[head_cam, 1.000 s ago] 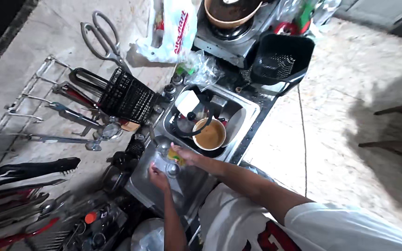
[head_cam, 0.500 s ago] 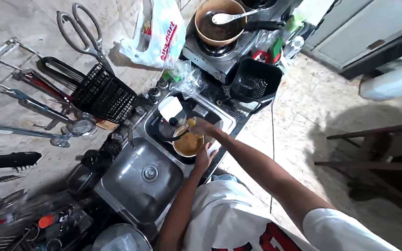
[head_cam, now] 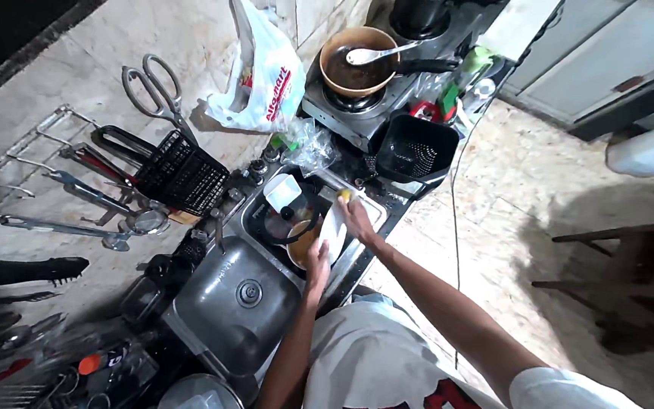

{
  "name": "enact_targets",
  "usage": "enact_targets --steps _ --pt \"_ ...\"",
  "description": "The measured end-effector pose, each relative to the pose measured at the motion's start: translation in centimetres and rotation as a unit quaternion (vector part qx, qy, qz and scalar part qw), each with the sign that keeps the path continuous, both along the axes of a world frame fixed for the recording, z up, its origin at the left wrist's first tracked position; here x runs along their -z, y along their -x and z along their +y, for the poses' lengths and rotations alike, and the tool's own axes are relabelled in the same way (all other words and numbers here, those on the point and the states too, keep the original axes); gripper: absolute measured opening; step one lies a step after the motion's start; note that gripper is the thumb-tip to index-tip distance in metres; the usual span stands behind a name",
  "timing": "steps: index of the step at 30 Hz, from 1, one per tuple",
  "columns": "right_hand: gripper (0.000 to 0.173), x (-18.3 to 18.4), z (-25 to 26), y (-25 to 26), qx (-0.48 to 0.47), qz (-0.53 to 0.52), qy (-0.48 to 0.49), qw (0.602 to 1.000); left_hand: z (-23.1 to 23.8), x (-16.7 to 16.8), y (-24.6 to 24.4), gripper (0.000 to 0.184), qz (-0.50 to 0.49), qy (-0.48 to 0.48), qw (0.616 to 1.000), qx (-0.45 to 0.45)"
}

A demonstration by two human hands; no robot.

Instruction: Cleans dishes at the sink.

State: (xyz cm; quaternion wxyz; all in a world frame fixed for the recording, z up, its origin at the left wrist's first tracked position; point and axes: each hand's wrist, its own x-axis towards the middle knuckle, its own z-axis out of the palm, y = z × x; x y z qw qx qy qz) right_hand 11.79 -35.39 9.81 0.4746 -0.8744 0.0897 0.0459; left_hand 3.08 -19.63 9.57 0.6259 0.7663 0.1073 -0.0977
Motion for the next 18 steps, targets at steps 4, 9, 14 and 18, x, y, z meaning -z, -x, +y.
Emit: enact_targets --steps 4,9,14,18 --pt "0.044 1.5 6.6 5.2 -0.14 -0.13 0.009 0.982 2.6 -1.5 0.0 0.033 -0.004 0.158 0.979 -0.127" --pt "0.045 1.0 10.2 0.5 -0.073 -0.147 -0.019 0.986 5.8 -3.5 2.7 0.031 0.004 0.173 0.964 -0.201" --pt "0.033 -0.5 14.5 6.2 -0.196 -0.226 -0.078 0.951 8.6 -4.0 3.2 0.032 -0.015 0.183 0.955 -0.232" --pt "0.044 -0.7 15.1 0.6 -0.134 -0.143 0.008 0.981 9.1 -4.5 4.9 0.028 -0.013 0.18 0.949 -0.259"
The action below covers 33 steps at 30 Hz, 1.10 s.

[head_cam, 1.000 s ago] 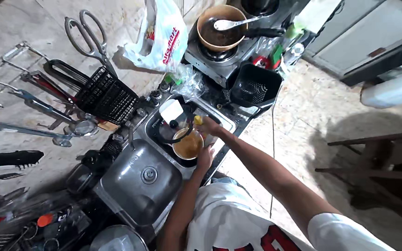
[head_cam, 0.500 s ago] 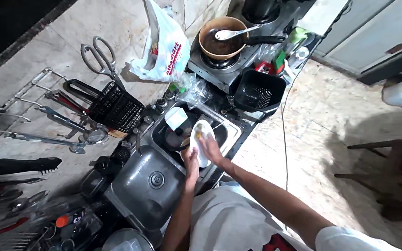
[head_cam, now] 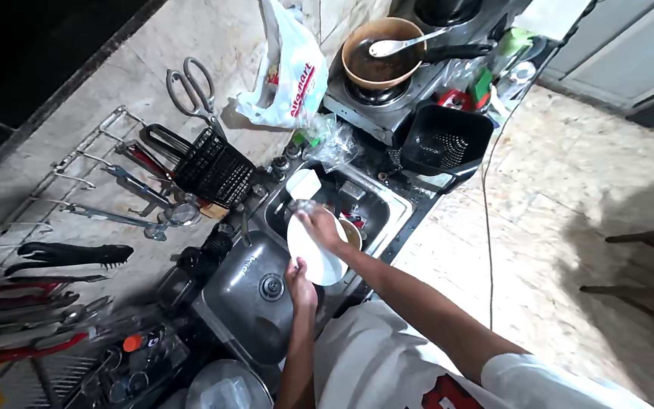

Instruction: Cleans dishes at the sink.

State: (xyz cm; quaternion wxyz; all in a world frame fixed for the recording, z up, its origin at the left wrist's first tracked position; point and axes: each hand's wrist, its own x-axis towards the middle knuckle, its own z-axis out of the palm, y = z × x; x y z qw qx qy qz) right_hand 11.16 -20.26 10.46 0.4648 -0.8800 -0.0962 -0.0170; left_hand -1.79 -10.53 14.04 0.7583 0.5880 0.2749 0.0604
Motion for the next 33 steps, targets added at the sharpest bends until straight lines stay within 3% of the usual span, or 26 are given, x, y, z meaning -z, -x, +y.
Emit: enact_targets --steps 2,5,7,9,10,11,14,17,18,20,22,23,25,28,31,33 --pt "0.045 1.1 -0.3 -1.5 0.092 0.062 0.001 0.994 0.1 -0.7 0.3 0.028 -0.003 0.002 1.0 -0.026" --pt "0.056 2.4 -1.3 2.3 0.147 0.103 0.031 0.983 0.7 -1.4 -0.2 0.029 -0.002 0.043 0.997 -0.057" --pt "0.069 2.8 -1.9 7.2 0.061 0.081 0.018 0.995 1.3 -1.7 -1.1 0.028 0.003 0.06 0.996 -0.068" --pt "0.082 3.0 -2.9 10.9 -0.084 0.016 0.026 0.996 1.9 -1.7 -2.1 0.026 0.013 0.067 0.995 -0.075" --pt "0.083 3.0 -3.5 11.6 -0.143 -0.027 0.048 0.988 2.1 -1.7 -2.5 0.026 0.023 0.075 0.994 -0.077" --pt "0.073 2.8 -4.2 11.6 -0.181 -0.07 0.072 0.978 2.0 -1.8 -3.0 0.026 0.036 0.081 0.993 -0.081" --pt "0.039 1.5 -5.8 10.2 -0.137 -0.171 0.119 0.968 0.4 -3.1 -4.4 0.026 0.049 0.12 0.988 -0.084" --pt "0.029 -1.3 -7.2 7.3 -0.062 -0.161 0.099 0.98 -1.3 -4.5 -6.7 0.04 0.024 0.133 0.991 -0.021" --pt "0.028 -2.2 -7.6 6.2 -0.027 -0.137 0.08 0.987 -1.5 -4.0 -7.3 0.045 0.007 0.087 0.996 0.023" --pt "0.029 -4.5 -8.6 4.1 0.042 -0.039 0.064 0.996 -1.0 -1.0 -8.2 0.05 -0.019 -0.101 0.993 0.059" --pt "0.048 -5.6 -10.1 1.5 0.094 0.045 0.049 0.993 0.1 2.6 -8.7 0.069 -0.005 -0.252 0.967 0.046" --pt "0.054 -5.5 -10.8 0.6 0.107 0.062 0.036 0.992 0.7 4.2 -8.8 0.075 0.009 -0.263 0.964 0.038" --pt "0.06 -5.2 -11.7 -0.7 0.119 0.085 0.023 0.989 1.3 5.9 -8.8 0.065 0.028 -0.177 0.984 0.025" --pt "0.06 -4.2 -11.5 -1.3 0.142 0.1 0.082 0.981 1.3 6.8 -7.8 0.048 0.035 -0.032 0.999 0.019" --pt "0.045 -1.0 -9.5 -1.7 0.117 0.014 0.217 0.969 0.6 6.2 -6.0 0.051 0.049 -0.049 0.998 0.0" --pt "0.055 1.5 -7.1 -1.1 0.046 0.001 0.263 0.964 0.5 5.6 -5.1 0.052 0.05 -0.085 0.995 -0.024"
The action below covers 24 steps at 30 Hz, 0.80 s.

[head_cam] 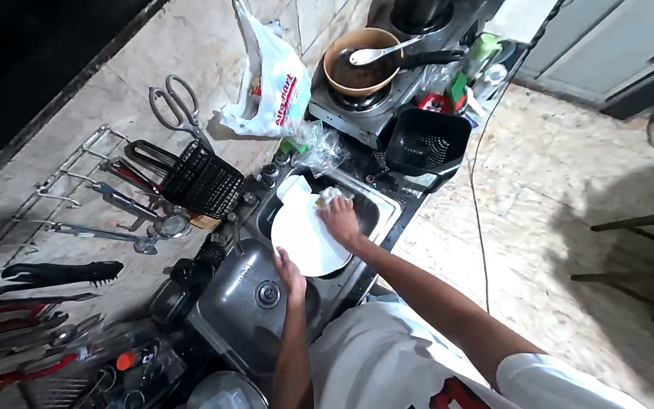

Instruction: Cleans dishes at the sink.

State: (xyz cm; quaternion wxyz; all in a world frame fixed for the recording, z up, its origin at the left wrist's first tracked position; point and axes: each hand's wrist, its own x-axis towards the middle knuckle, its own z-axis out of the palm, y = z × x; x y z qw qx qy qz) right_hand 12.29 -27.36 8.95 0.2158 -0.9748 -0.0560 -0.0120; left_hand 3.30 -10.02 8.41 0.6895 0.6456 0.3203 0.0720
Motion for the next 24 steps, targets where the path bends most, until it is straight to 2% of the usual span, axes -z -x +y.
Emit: enact_targets --steps 2,4,6,7,9,10,12,13,15,17,18,19,21,23,24 --pt "0.063 2.0 2.1 2.2 -0.1 0.037 -0.034 0.994 0.2 -0.3 0.5 0.052 0.002 -0.026 0.999 -0.024" --pt "0.051 2.2 3.3 5.4 -0.246 0.087 -0.061 0.963 1.0 -0.3 0.6 0.052 0.007 -0.054 0.998 -0.038" --pt "0.038 1.9 2.7 7.8 -0.331 0.102 -0.076 0.935 2.8 0.6 1.3 0.052 0.028 -0.085 0.995 -0.039" --pt "0.033 2.1 1.7 8.1 -0.322 0.108 -0.082 0.937 3.6 0.8 1.9 0.052 0.039 -0.1 0.994 -0.037" --pt "0.034 2.9 0.5 6.5 -0.225 0.114 -0.06 0.966 4.3 0.8 3.4 0.052 0.047 -0.122 0.991 -0.024" --pt "0.036 3.9 0.8 5.3 -0.184 0.106 -0.054 0.976 4.2 0.7 4.2 0.052 0.055 -0.122 0.991 -0.01" --pt "0.036 5.3 3.5 3.9 -0.162 0.064 -0.078 0.982 3.3 0.6 5.1 0.054 0.075 -0.105 0.992 0.006" --pt "0.037 5.2 5.5 4.2 -0.176 0.067 -0.102 0.977 2.8 0.5 5.1 0.054 0.075 -0.095 0.993 0.005" --pt "0.041 3.8 8.3 7.2 -0.264 0.102 -0.147 0.948 2.6 0.6 4.7 0.054 0.068 -0.092 0.993 -0.009" --pt "0.039 2.2 8.2 10.6 -0.345 0.133 -0.184 0.911 3.8 1.4 4.4 0.055 0.073 -0.096 0.992 -0.031" --pt "0.039 1.9 7.1 11.4 -0.355 0.155 -0.19 0.902 4.6 1.5 4.5 0.056 0.077 -0.095 0.992 -0.038" --pt "0.038 1.7 5.7 11.7 -0.335 0.166 -0.186 0.909 5.5 1.5 4.8 0.055 0.078 -0.098 0.991 -0.047" --pt "0.044 2.1 4.1 10.7 -0.236 0.188 -0.147 0.942 6.6 1.6 6.0 0.053 0.074 -0.117 0.989 -0.058" --pt "0.049 3.4 5.3 7.8 -0.149 0.158 -0.112 0.97 6.4 1.4 6.7 0.051 0.075 -0.125 0.988 -0.05" --pt "0.05 4.5 6.8 6.8 -0.134 0.122 -0.116 0.977 5.8 1.2 7.1 0.052 0.082 -0.119 0.989 -0.042"
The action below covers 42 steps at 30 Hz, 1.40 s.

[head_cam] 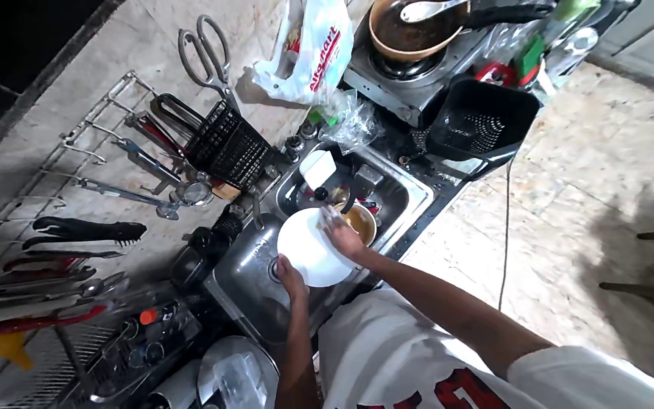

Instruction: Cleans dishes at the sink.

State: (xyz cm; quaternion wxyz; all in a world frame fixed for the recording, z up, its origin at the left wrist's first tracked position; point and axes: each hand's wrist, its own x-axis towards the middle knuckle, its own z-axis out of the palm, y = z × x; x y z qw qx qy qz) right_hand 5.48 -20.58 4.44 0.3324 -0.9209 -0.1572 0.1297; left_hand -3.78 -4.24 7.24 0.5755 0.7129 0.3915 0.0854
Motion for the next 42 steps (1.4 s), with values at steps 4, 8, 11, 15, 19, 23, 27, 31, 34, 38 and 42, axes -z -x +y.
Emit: enact_targets --steps 4,8,11,15,19,23,27,31,34,38,42 --pt "0.05 -0.6 5.6 3.2 -0.148 0.023 -0.076 0.986 -1.7 -0.1 -0.2 0.05 -0.01 0.048 0.998 -0.028" --pt "0.047 -3.6 2.4 7.1 -0.264 0.022 -0.055 0.963 1.3 1.2 0.7 0.055 -0.008 0.039 0.997 -0.062" --pt "0.042 -2.2 -0.4 4.9 -0.16 -0.037 0.006 0.986 2.4 0.3 1.4 0.053 -0.025 0.022 0.996 -0.08" --pt "0.046 -0.7 2.3 5.5 -0.145 -0.019 0.006 0.989 1.9 0.0 0.9 0.051 -0.028 0.009 0.995 -0.098" --pt "0.049 -4.3 2.8 7.4 -0.276 0.07 -0.063 0.957 3.2 1.2 1.2 0.051 -0.01 -0.01 0.995 -0.098" --pt "0.05 -1.0 1.7 2.0 -0.1 0.01 0.018 0.995 3.5 0.3 2.7 0.049 -0.012 -0.013 0.998 -0.061" --pt "0.053 2.7 6.9 1.5 -0.074 -0.1 -0.064 0.99 1.1 -0.9 2.9 0.05 0.018 0.003 1.0 -0.015" --pt "0.056 -1.6 8.7 6.6 -0.274 0.026 -0.122 0.954 1.1 -0.1 2.0 0.066 -0.007 0.065 0.996 -0.062" --pt "0.049 -2.9 7.3 6.6 -0.341 0.047 -0.11 0.932 2.1 -0.1 2.9 0.068 0.022 0.071 0.995 -0.07" --pt "0.05 0.1 7.9 4.0 -0.218 -0.034 -0.046 0.974 1.3 0.1 3.8 0.052 0.035 0.043 0.997 -0.049" --pt "0.063 0.4 9.5 2.9 -0.066 -0.013 -0.014 0.998 1.8 -1.2 3.4 0.051 0.041 0.014 0.997 -0.061"
